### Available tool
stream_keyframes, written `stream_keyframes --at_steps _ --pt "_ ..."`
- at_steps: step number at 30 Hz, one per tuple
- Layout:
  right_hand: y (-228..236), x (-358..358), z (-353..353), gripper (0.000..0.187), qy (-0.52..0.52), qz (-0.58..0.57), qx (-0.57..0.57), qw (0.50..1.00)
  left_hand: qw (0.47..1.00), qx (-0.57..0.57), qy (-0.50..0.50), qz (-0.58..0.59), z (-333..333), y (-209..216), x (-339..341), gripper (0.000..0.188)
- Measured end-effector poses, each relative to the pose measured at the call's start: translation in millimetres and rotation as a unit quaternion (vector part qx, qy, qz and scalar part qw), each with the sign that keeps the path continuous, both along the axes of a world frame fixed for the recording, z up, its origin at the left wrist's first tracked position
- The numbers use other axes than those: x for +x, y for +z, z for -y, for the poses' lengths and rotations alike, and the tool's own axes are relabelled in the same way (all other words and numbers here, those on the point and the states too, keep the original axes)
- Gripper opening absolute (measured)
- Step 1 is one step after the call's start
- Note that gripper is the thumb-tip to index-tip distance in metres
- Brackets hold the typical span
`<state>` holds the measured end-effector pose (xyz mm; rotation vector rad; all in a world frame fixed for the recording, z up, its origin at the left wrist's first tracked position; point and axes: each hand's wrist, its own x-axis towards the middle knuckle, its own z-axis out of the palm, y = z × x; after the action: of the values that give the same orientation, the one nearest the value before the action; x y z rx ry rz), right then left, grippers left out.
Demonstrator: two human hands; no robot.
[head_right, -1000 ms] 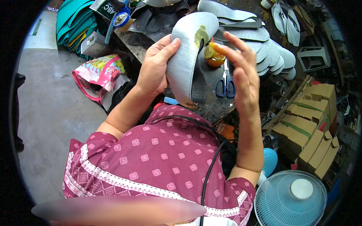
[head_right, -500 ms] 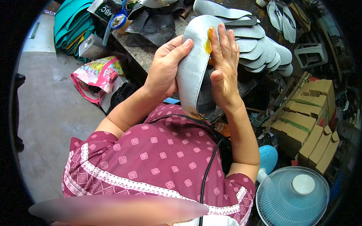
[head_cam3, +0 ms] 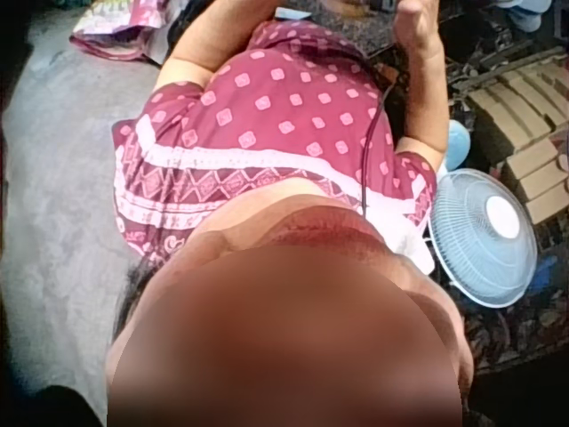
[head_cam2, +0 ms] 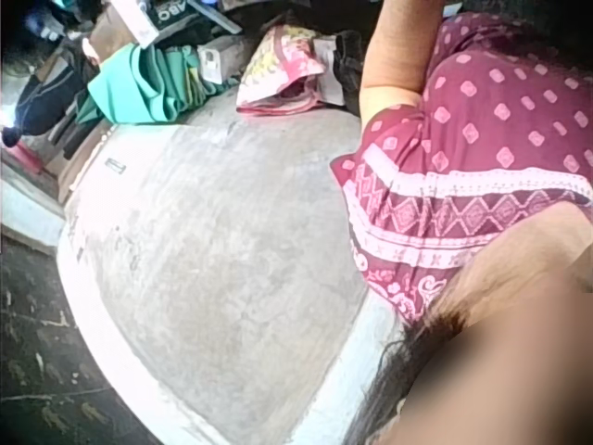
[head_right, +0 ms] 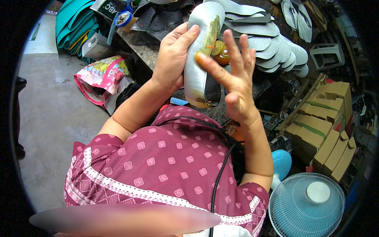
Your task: The person repeatedly picks up gray shoe insole pieces from a stack, applies a yellow adhesive from a small jar to the edges using a brush, and places the treated pieces back on the stack. The person handles the pieces one at a time throughout the clip.
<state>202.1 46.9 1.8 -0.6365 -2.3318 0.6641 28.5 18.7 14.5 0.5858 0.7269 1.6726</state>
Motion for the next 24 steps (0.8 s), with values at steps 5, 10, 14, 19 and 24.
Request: stream_keyframes --at_steps 5,10,14,19,24 --pt "0 -4 -8 0.1 -0.04 0.003 -0.019 0.999 1.0 0.001 0.015 -0.001 -2 0 5 0.022" --pt "9 3 9 0.099 0.027 0.002 -0.04 0.999 0.999 -0.017 0.025 -0.012 -4 -5 -10 0.02" --pt "22 11 -11 0.103 0.013 -0.043 -0.015 0.999 0.999 0.012 -0.001 -0.053 -3 -9 -12 0.025" --pt "13 -3 -17 0.095 -0.083 0.023 0.096 0.992 0.997 0.035 0.019 -0.061 -2 -7 -7 0.024" --pt "16 5 -9 0.093 -0.064 0.023 0.102 0.992 0.998 0.011 0.016 -0.061 0 -3 -20 0.022"
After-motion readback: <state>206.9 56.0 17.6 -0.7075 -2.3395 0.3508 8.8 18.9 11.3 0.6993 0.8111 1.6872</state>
